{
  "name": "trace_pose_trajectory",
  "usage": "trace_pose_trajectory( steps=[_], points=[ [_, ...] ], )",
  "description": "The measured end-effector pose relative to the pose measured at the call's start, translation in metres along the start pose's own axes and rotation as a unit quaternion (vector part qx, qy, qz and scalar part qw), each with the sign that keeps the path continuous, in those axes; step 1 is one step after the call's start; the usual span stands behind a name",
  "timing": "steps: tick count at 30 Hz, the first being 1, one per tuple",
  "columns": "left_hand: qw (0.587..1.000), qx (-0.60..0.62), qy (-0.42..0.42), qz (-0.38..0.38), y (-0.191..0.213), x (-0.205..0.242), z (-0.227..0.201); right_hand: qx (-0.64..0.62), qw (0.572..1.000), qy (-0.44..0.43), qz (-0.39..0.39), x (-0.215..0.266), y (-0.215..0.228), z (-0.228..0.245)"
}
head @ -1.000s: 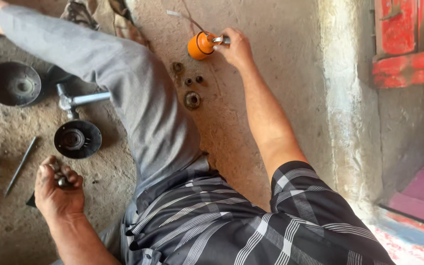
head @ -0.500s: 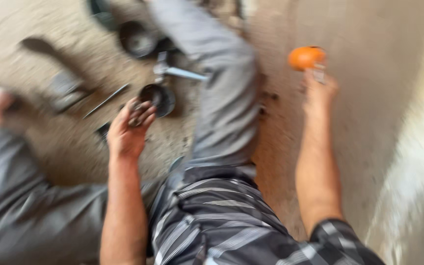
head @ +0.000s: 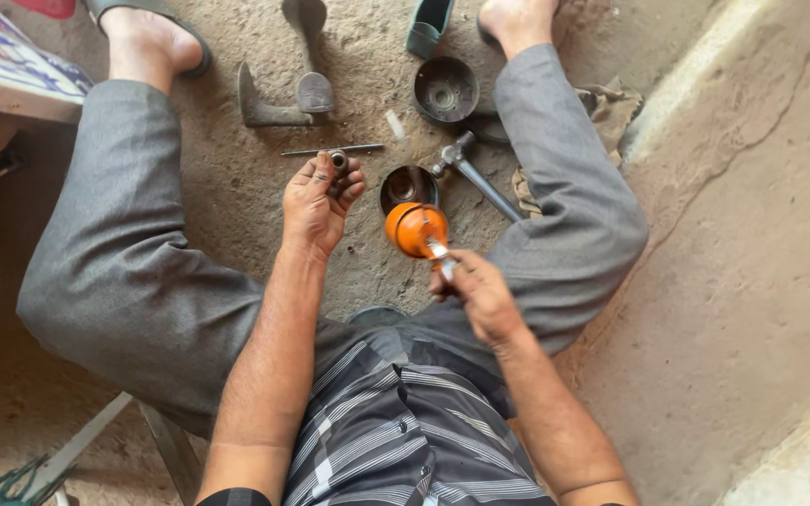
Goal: The person sits on the floor and assembles mechanical parts, including a bearing and a cylindrical housing. They use a grease gun to apply lubricant, insert ball bearings, and wipe components with a cloth. The person handles small metal parts and tools throughout the process.
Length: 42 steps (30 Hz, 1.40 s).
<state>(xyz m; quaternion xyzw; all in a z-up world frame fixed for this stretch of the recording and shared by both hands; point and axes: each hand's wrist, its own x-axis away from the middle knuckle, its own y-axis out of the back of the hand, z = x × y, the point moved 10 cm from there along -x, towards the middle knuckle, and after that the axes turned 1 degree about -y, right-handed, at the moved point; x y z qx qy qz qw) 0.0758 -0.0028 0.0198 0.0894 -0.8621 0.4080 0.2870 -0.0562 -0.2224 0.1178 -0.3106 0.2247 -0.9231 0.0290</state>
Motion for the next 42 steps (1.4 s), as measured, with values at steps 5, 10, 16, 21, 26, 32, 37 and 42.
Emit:
trace_pose_trajectory(
  steps=[5,10,16,21,26,32,37,42],
  points=[
    [0.999,0.015,-0.015,-0.033,0.001,-0.013,-0.004,0.149,0.988,-0.014,0.02,-0.009,-0.014,-0.043],
    [1.0,0.01,-0.009,-0.021,-0.011,-0.02,-0.001,0.187,0.981,-0.045,-0.004,-0.011,0.0,-0.048],
    [1.0,0.003,0.01,-0.024,-0.016,-0.023,0.006,0.224,0.973,-0.045,0.007,-0.02,0.004,-0.051],
    [0.999,0.009,0.023,-0.032,-0.016,-0.021,0.012,0.18,0.981,-0.061,-0.035,-0.023,0.014,-0.058],
    [0.999,0.004,0.025,-0.031,-0.017,-0.021,0.012,0.19,0.98,-0.048,0.009,-0.024,0.004,-0.055],
    [1.0,0.01,0.018,-0.016,-0.022,-0.02,0.01,0.2,0.977,-0.066,-0.015,-0.023,0.014,-0.057],
    [1.0,-0.019,0.011,-0.021,-0.009,-0.022,0.009,0.047,0.998,-0.052,-0.008,-0.022,0.014,-0.053],
    [0.98,-0.174,0.053,-0.075,0.027,-0.03,0.032,-0.084,0.996,0.026,-0.032,-0.027,0.023,-0.02]
  ],
)
